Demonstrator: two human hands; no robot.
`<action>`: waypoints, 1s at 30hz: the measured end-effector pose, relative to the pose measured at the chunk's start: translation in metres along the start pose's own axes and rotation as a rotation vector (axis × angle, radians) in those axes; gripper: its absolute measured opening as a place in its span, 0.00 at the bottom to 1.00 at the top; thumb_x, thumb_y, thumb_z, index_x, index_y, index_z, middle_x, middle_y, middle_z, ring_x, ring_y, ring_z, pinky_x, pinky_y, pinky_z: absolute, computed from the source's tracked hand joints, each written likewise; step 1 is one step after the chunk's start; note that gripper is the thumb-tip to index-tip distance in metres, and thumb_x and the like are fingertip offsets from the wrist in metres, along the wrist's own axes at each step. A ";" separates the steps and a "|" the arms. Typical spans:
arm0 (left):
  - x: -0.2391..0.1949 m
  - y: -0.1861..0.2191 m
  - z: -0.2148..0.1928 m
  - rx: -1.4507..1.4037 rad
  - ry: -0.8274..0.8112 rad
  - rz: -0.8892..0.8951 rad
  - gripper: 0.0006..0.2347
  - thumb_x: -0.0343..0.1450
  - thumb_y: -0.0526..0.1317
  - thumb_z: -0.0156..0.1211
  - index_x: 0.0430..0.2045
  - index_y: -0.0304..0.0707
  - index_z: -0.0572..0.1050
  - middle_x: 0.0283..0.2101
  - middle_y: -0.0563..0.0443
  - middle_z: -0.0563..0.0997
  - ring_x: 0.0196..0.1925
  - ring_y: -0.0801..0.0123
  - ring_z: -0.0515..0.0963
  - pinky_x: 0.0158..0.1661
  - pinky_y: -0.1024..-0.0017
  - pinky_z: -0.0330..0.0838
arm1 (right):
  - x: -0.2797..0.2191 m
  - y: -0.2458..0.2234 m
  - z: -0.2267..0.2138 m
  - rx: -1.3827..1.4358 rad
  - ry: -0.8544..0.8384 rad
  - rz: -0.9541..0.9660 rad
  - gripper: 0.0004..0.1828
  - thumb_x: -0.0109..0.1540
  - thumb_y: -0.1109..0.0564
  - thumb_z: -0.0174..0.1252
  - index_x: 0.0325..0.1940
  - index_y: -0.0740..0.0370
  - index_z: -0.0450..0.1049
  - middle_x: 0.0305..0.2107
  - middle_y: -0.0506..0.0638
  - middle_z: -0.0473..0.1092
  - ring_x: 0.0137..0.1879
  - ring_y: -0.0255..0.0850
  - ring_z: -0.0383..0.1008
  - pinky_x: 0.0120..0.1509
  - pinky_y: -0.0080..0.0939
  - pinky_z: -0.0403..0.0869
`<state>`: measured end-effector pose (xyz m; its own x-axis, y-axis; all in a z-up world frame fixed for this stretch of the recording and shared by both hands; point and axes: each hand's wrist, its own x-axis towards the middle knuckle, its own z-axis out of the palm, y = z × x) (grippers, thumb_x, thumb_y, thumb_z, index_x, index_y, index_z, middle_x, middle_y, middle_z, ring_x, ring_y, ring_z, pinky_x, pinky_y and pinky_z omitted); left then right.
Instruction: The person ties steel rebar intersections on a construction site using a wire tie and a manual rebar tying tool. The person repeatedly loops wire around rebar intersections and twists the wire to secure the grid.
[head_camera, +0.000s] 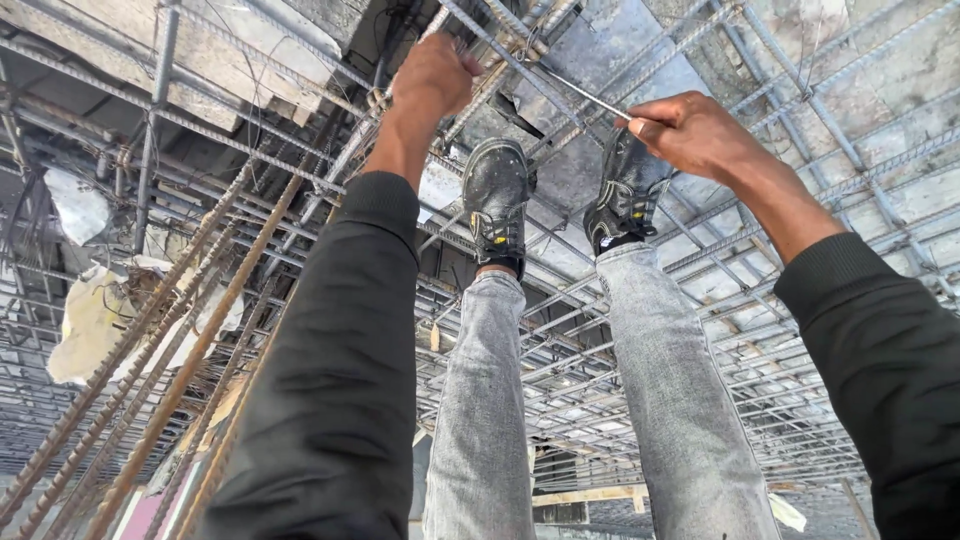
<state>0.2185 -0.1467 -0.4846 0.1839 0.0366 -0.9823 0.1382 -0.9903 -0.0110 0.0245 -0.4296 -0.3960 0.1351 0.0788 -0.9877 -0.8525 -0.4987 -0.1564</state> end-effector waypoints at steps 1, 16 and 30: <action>0.009 -0.003 -0.006 0.000 0.006 0.000 0.25 0.87 0.46 0.62 0.81 0.43 0.68 0.70 0.48 0.85 0.63 0.65 0.90 0.62 0.60 0.89 | 0.005 0.001 -0.001 0.000 0.002 -0.006 0.24 0.86 0.45 0.54 0.85 0.46 0.79 0.52 0.56 0.83 0.50 0.47 0.78 0.58 0.53 0.76; -0.044 -0.017 -0.058 -0.183 -0.161 -0.108 0.33 0.88 0.33 0.57 0.93 0.43 0.51 0.42 0.66 0.91 0.21 0.82 0.59 0.22 0.75 0.55 | 0.011 0.014 -0.006 -0.077 0.048 -0.097 0.24 0.86 0.47 0.56 0.87 0.49 0.79 0.52 0.59 0.87 0.60 0.54 0.84 0.62 0.63 0.76; -0.016 -0.042 -0.034 -0.331 -0.109 0.045 0.35 0.83 0.25 0.59 0.89 0.32 0.54 0.54 0.57 0.92 0.33 0.80 0.80 0.31 0.80 0.75 | -0.036 -0.009 -0.022 -0.236 0.085 -0.033 0.27 0.85 0.45 0.52 0.89 0.49 0.74 0.81 0.64 0.71 0.79 0.70 0.73 0.80 0.79 0.71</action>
<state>0.2432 -0.1007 -0.4622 0.0943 -0.0387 -0.9948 0.4436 -0.8929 0.0768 0.0382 -0.4468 -0.3593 0.2117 0.0302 -0.9769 -0.7069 -0.6855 -0.1744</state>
